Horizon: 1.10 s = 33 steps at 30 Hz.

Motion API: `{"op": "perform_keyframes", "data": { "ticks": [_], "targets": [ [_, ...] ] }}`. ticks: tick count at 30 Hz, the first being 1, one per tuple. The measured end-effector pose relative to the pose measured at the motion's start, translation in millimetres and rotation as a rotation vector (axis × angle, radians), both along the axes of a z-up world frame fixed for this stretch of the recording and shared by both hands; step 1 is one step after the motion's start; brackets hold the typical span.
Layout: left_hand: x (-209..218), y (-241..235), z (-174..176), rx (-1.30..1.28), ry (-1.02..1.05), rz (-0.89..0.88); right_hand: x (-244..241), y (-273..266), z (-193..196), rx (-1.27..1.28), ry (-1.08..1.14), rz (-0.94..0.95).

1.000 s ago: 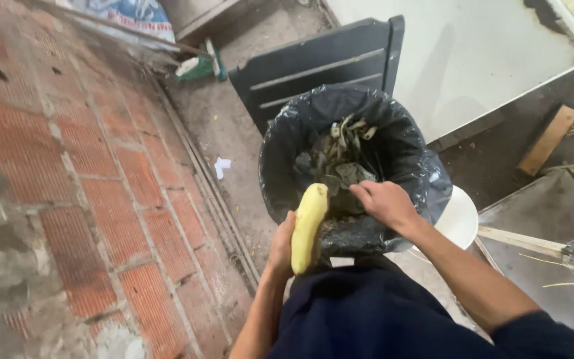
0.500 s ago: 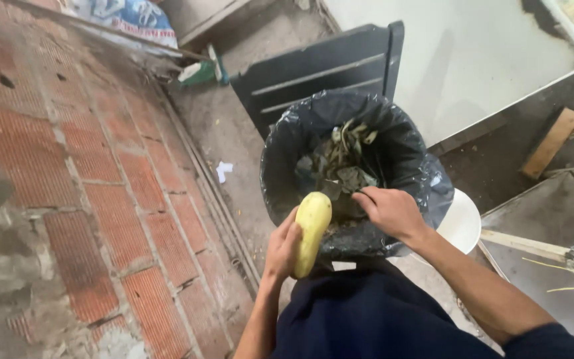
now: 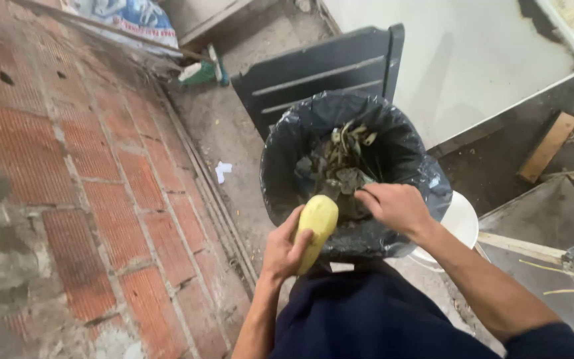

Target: Peeling potatoes into a trash can using a knife.

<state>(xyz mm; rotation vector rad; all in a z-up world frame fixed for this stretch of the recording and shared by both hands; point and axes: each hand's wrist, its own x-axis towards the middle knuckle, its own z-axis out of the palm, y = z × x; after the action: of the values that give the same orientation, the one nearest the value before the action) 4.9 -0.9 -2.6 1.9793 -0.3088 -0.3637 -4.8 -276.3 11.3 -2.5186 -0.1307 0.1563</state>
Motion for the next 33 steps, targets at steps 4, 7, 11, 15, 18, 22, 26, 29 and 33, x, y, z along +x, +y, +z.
{"op": "perform_keyframes", "data": {
  "ticks": [4,7,11,15,18,22,26,29,33],
  "targets": [
    [-4,1,0,0.043,-0.073,-0.026,-8,-1,-15,0.011,-0.143,0.015],
    [0,0,-31,-0.151,0.112,-0.003,-15,-2,-28,-0.062,-0.071,-0.062],
    [-16,-3,-52,-0.597,0.521,0.190,-25,17,-24,0.147,-0.130,-0.158],
    [-9,-12,-35,-0.644,0.606,0.151,-18,12,-43,0.109,-0.052,-0.208],
    [-12,-15,-39,-0.677,0.639,0.198,-22,24,-18,0.129,-0.193,-0.237],
    [-19,-12,-74,-0.702,0.668,0.226,-18,16,-35,0.073,-0.049,-0.221],
    [-12,-9,-74,-0.904,0.905,0.249,-14,-1,-58,-0.045,0.018,-0.282],
    [-17,-11,-48,-1.017,1.012,0.308,-32,12,-47,0.080,-0.124,-0.239],
    [-11,-19,-40,-0.962,1.161,0.416,-44,28,-36,0.259,-0.262,-0.074]
  ]
}}
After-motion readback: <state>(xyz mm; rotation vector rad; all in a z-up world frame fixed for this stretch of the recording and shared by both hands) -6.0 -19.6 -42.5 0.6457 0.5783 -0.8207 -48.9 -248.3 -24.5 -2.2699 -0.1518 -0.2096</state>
